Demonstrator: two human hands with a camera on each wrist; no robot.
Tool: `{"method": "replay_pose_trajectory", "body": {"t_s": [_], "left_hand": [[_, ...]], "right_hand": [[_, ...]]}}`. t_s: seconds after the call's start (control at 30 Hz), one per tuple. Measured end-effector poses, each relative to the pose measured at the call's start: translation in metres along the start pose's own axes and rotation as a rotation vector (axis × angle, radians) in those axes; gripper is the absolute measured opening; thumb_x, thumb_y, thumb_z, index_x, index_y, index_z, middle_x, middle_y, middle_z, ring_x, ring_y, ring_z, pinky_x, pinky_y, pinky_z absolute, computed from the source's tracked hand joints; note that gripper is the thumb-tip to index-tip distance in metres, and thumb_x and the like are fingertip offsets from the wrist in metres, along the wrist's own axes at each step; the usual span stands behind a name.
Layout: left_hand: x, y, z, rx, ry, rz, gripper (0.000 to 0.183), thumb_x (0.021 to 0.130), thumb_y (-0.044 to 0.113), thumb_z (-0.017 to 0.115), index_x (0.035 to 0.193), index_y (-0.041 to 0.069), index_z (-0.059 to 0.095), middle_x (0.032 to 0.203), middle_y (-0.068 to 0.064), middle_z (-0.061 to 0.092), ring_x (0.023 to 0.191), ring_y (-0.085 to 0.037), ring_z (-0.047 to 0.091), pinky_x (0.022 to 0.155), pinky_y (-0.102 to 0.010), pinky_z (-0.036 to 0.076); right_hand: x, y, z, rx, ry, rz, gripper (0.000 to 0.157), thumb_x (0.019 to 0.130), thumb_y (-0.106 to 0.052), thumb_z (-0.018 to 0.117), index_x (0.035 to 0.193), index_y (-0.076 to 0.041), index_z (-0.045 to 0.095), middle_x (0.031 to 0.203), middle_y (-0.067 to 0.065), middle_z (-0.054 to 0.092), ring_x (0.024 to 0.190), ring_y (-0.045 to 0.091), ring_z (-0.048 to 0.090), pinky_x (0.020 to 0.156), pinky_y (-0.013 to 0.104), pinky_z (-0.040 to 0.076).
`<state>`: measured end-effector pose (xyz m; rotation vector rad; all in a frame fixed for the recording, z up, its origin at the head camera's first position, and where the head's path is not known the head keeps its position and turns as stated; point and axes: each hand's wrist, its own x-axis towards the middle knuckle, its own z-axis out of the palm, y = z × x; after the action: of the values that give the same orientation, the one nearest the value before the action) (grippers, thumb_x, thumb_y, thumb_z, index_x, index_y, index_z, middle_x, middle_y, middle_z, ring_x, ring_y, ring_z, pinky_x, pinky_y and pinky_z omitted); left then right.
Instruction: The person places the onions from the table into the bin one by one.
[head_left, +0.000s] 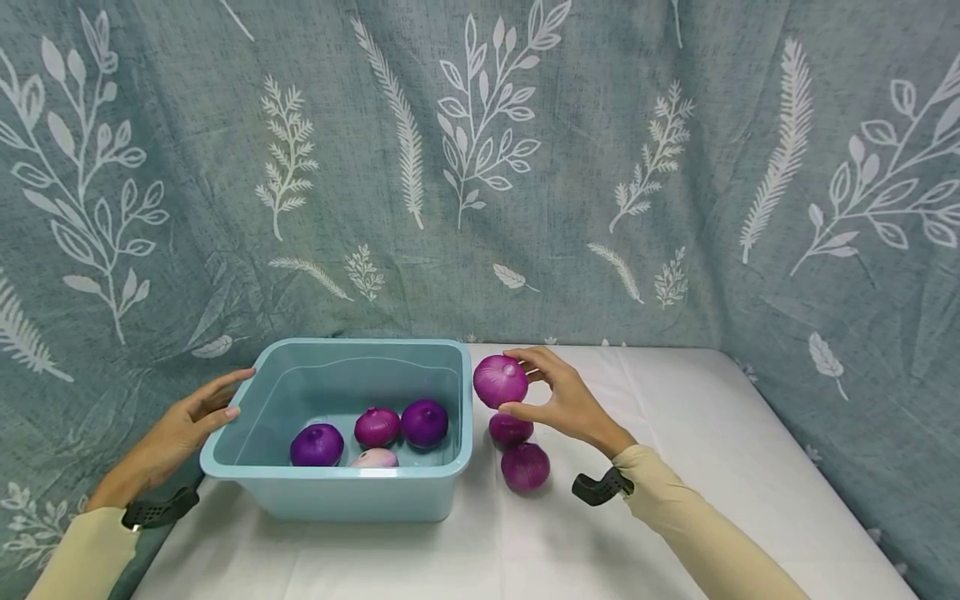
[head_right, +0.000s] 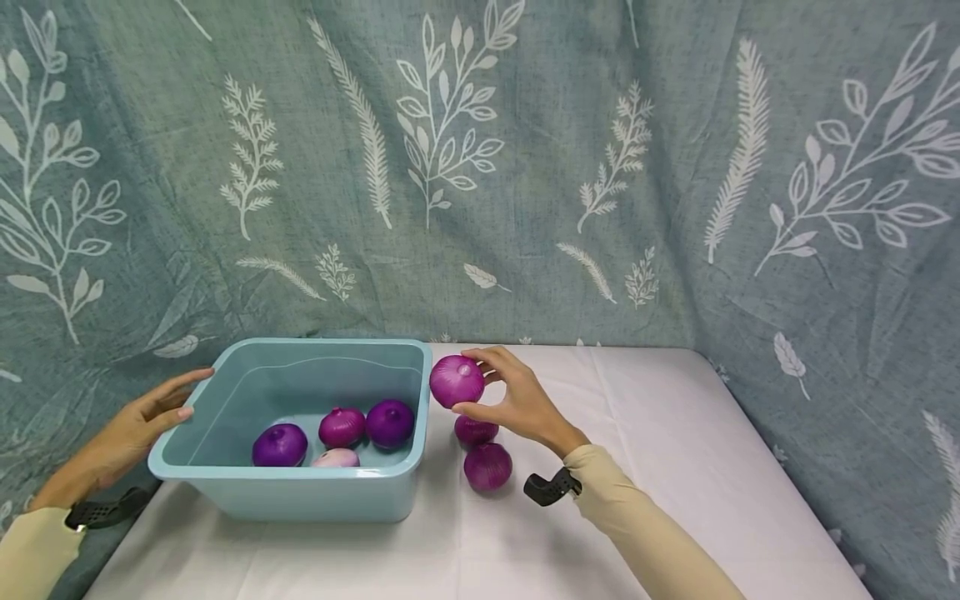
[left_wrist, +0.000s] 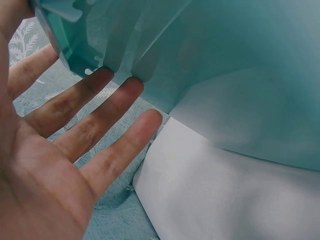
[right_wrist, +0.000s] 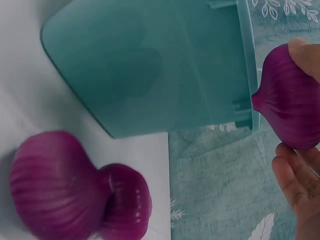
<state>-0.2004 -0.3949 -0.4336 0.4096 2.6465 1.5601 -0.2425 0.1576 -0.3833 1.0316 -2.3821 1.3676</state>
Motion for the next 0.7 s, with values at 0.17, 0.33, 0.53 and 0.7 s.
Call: {"method": "replay_pose_trajectory", "body": {"t_s": [0.17, 0.33, 0.53, 0.7], "left_hand": [[-0.001, 0.001, 0.001, -0.016, -0.004, -0.001, 0.061, 0.111, 0.024, 0.05, 0.166, 0.028, 0.023, 0.171, -0.014, 0.015, 0.146, -0.06, 0.017, 0.103, -0.08, 0.028], [-0.001, 0.0, 0.001, -0.008, 0.0, -0.003, 0.061, 0.111, 0.024, 0.05, 0.166, 0.028, 0.023, 0.171, -0.011, 0.015, 0.146, -0.06, 0.017, 0.103, -0.08, 0.028], [0.001, 0.001, 0.001, 0.009, 0.004, -0.001, 0.061, 0.111, 0.025, 0.049, 0.166, 0.029, 0.023, 0.17, -0.013, 0.016, 0.145, -0.059, 0.02, 0.103, -0.079, 0.032], [0.001, 0.002, 0.001, 0.002, 0.007, -0.001, 0.062, 0.111, 0.025, 0.051, 0.166, 0.03, 0.024, 0.17, -0.018, 0.015, 0.145, -0.06, 0.02, 0.102, -0.079, 0.031]], "right_hand": [[0.004, -0.006, 0.005, 0.021, 0.006, -0.022, 0.069, 0.077, -0.007, 0.092, 0.138, 0.001, 0.06, 0.127, 0.011, 0.061, 0.107, 0.031, 0.062, 0.094, 0.031, 0.056], [0.009, -0.013, 0.009, 0.041, 0.001, -0.036, 0.069, 0.078, -0.006, 0.091, 0.138, 0.002, 0.06, 0.127, 0.012, 0.06, 0.106, 0.03, 0.064, 0.094, 0.028, 0.056], [0.014, -0.018, 0.012, 0.065, -0.015, -0.059, 0.069, 0.078, -0.006, 0.091, 0.139, 0.003, 0.059, 0.127, 0.012, 0.061, 0.108, 0.03, 0.063, 0.095, 0.032, 0.056], [0.019, -0.004, 0.022, 0.097, -0.03, -0.076, 0.073, 0.075, -0.003, 0.092, 0.14, 0.001, 0.059, 0.128, 0.011, 0.061, 0.107, 0.03, 0.063, 0.095, 0.041, 0.057]]}}
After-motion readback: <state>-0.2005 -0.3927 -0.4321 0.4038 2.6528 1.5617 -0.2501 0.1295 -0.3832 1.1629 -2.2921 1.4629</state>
